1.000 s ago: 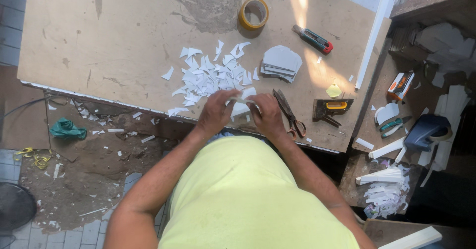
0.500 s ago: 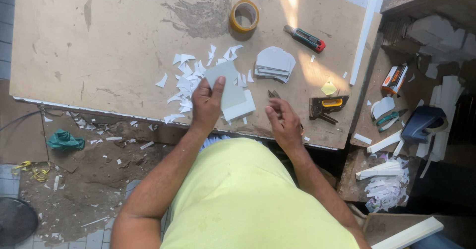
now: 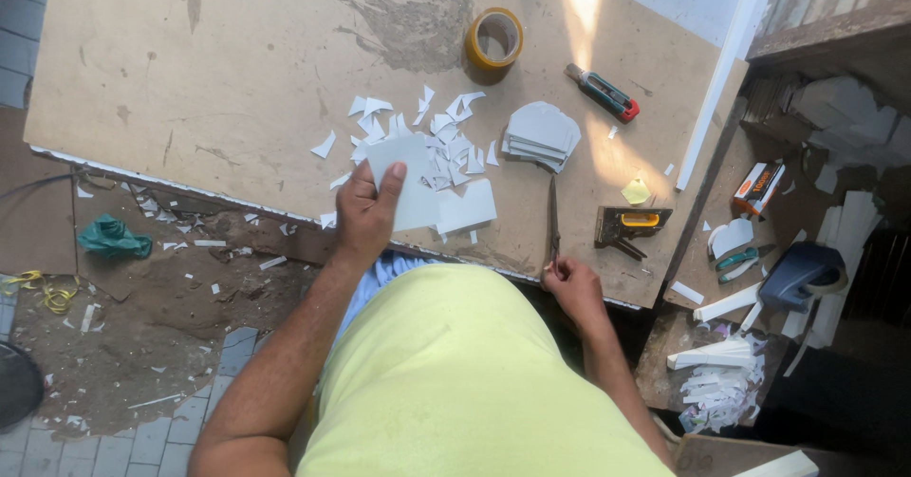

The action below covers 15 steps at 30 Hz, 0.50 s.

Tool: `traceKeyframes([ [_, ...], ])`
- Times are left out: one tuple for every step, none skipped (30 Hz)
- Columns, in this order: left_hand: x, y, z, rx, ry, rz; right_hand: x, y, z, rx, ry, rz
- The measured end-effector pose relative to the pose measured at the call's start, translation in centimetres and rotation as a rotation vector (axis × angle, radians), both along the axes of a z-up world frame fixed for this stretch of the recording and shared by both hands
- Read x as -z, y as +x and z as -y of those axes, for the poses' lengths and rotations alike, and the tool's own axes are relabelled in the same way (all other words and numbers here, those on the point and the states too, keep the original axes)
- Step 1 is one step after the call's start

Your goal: The person repeatedly picks up white paper pieces and uses scissors to trim their edges into rounded shapes. Trimmed pieces are stacked on the table while offcuts accumulate nearby. The person occasionally pauses to adjust the stack or reposition the paper before continuing to cut.

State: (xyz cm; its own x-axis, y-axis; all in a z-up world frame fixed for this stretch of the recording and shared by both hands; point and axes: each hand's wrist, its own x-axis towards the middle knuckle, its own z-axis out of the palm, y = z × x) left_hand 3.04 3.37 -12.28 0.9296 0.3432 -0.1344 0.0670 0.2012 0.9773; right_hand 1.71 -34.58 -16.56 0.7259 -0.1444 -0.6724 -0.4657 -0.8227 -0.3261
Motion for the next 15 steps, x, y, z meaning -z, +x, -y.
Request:
traceKeyframes([
  [-0.7,0.1,0.3,0.024,-0.016,0.023,-0.8,0.5,-0.1,0.103,0.181,-0.096],
  [-1.5,0.2,0.6,0.048,-0.035,0.04,-1.8,0.8,-0.5,0.206,0.359,-0.199],
  [-2.3,0.2,0.8,0.07,-0.048,0.045,-2.9,1.1,-0.9,0.238,0.454,-0.214],
  [-3.0,0.3,1.0,0.093,-0.06,0.049,-4.3,1.3,-1.3,0.271,0.549,-0.23],
  [-3.8,0.4,1.2,0.116,-0.073,0.054,-5.7,1.5,-1.7,0.303,0.644,-0.246],
  [-4.5,0.5,1.5,0.129,-0.069,0.056,-6.8,1.6,-2.6,0.236,0.705,-0.178],
  [-5.2,0.5,1.8,0.141,-0.065,0.057,-7.8,1.7,-3.6,0.168,0.765,-0.111],
  [-5.9,0.7,2.1,0.161,-0.062,0.061,-8.9,1.7,-4.6,0.105,0.825,-0.038],
  [-6.6,0.8,2.5,0.167,-0.045,0.073,-9.8,1.8,-5.6,-0.013,0.817,0.063],
  [-7.3,0.8,2.8,0.171,-0.027,0.087,-10.6,1.8,-6.8,-0.132,0.803,0.167],
  [-8.0,0.7,3.1,0.176,-0.009,0.101,-11.5,1.9,-7.8,-0.25,0.784,0.272],
  [-8.7,0.7,3.5,0.173,-0.016,0.115,-12.4,2.0,-8.8,-0.259,0.886,0.295],
  [-9.4,0.6,3.8,0.17,-0.023,0.13,-13.2,2.1,-9.8,-0.269,0.988,0.317],
  [-10.0,0.5,4.0,0.167,-0.028,0.145,-13.9,2.2,-10.9,-0.28,1.091,0.337],
  [-10.6,0.4,4.1,0.172,-0.028,0.157,-14.5,2.4,-11.8,-0.333,1.076,0.358],
])
